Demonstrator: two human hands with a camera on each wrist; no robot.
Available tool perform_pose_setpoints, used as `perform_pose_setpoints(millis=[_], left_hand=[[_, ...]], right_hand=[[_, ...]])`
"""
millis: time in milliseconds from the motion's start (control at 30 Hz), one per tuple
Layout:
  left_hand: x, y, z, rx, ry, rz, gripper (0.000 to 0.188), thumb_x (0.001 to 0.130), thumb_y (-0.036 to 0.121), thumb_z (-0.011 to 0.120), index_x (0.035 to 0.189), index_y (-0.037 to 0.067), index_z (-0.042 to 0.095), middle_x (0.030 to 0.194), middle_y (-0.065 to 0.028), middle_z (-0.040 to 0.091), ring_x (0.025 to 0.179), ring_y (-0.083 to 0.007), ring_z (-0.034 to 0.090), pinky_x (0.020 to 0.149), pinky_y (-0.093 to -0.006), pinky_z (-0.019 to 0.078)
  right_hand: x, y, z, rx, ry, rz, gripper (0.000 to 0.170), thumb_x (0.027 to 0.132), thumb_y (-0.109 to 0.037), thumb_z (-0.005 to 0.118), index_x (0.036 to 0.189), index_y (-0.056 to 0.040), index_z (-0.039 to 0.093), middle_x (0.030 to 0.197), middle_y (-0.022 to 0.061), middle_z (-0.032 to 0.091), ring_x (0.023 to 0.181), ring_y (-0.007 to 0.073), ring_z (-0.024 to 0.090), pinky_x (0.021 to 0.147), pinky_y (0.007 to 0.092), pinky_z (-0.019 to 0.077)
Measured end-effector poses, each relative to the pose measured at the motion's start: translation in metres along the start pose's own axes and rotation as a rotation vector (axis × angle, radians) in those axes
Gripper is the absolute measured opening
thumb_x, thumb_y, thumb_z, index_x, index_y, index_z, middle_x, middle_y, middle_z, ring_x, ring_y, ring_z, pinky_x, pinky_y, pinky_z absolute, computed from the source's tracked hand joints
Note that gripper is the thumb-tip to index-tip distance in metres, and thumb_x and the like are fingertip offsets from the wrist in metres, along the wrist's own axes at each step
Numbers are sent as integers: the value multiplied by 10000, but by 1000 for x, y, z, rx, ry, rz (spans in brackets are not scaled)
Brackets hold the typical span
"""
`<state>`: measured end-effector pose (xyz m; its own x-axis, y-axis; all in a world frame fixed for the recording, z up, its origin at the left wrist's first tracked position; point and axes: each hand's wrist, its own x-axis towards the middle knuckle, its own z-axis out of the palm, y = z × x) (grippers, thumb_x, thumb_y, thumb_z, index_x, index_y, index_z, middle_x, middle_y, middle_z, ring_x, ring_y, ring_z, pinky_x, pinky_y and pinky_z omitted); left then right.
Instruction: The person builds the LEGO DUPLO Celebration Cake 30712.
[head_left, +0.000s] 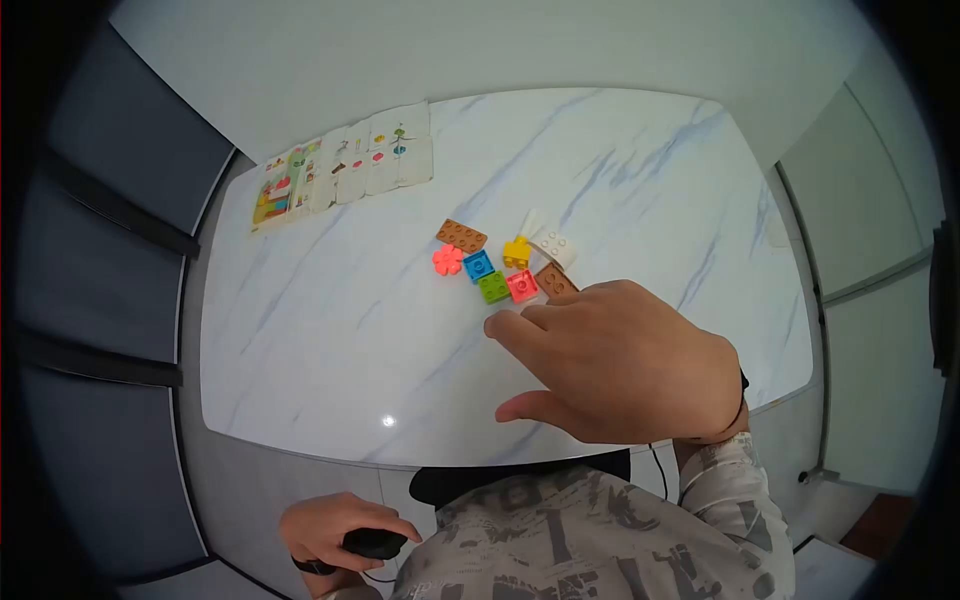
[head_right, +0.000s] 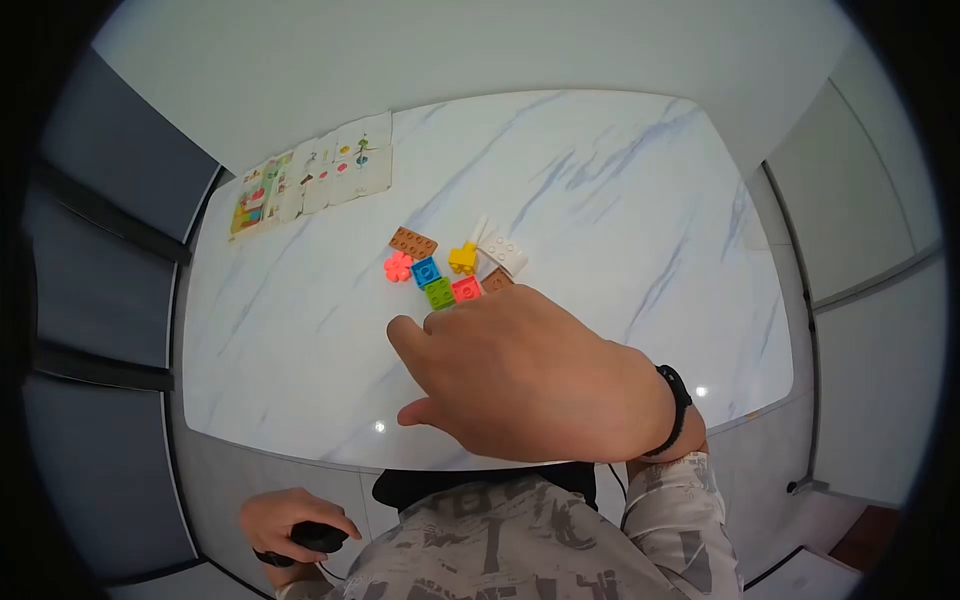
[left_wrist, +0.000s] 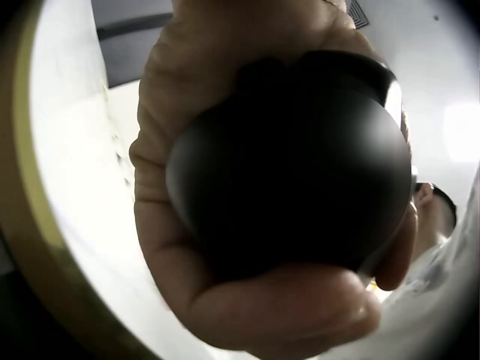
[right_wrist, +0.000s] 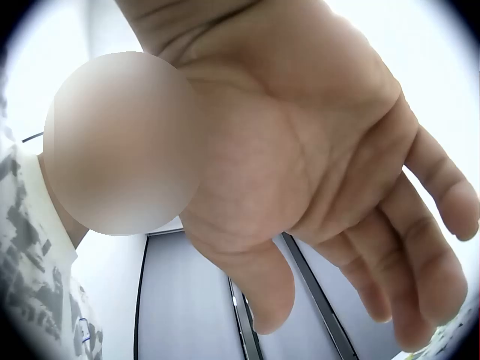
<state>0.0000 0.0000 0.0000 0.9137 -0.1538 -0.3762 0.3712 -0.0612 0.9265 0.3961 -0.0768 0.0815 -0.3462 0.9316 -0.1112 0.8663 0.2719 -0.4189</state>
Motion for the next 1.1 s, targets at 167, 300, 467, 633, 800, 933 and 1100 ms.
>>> perform_pose_setpoints(millis=[167, 300, 467, 633, 800, 933, 1100], left_hand=[[-35, -74, 49, -312, 315, -122, 591, 833, 63, 760, 1411, 55, 640, 1080, -66, 708, 844, -173, 653, 738, -314, 514], [-29, -127, 69, -454, 553, -629, 619, 831, 130, 792, 1430, 93, 641, 1061, -62, 721, 872, -187, 664, 823, -317, 540], [22, -190, 91, 153, 703, -714, 638, 845, 185, 831, 1448, 104, 639, 1079, -116, 773, 957, -178, 727, 823, -312, 570], [37, -220, 93, 199, 741, -428, 587, 889, 189, 828, 1435, 90, 636, 1128, -149, 789, 1003, -243, 766, 865, -350, 591], [40, -234, 115, -394, 813, -405, 517, 950, 136, 738, 1455, 118, 625, 849, -11, 675, 650, -90, 591, 565, -260, 467], [47, -249, 124, -634, 912, -363, 409, 1034, 323, 667, 1371, 102, 608, 768, 46, 561, 581, -37, 452, 490, -233, 352], [64, -252, 121, -729, 968, -266, 513, 1028, 555, 642, 1249, 92, 637, 736, 49, 550, 550, -43, 449, 461, -239, 320]], right_hand=[[3, -6, -4, -54, -37, 67, 555, 951, -465, 772, 1252, -20, 637, 817, 90, 697, 722, 301, 692, 625, 411, 513], [4, -7, -4, -70, -10, 68, 557, 947, -467, 774, 1256, -18, 658, 816, 103, 717, 705, 302, 699, 625, 409, 518], [3, 1, 8, 5, 118, -17, 430, 963, -381, 772, 928, -10, 558, 678, 125, 624, 666, 367, 668, 632, 468, 502], [2, -2, -1, -8, 56, 27, 449, 961, -411, 769, 1036, -7, 588, 714, 127, 650, 689, 356, 683, 628, 458, 506], [4, -2, -3, -25, -10, 61, 564, 962, -473, 756, 1259, -5, 654, 799, 129, 716, 720, 340, 708, 628, 441, 519], [6, 1, 2, -35, 27, 35, 570, 965, -482, 750, 1253, 1, 658, 810, 136, 718, 723, 337, 711, 631, 439, 525], [8, 2, 2, -51, 15, 39, 576, 967, -489, 744, 1245, 8, 661, 826, 146, 718, 726, 338, 711, 629, 434, 528]])
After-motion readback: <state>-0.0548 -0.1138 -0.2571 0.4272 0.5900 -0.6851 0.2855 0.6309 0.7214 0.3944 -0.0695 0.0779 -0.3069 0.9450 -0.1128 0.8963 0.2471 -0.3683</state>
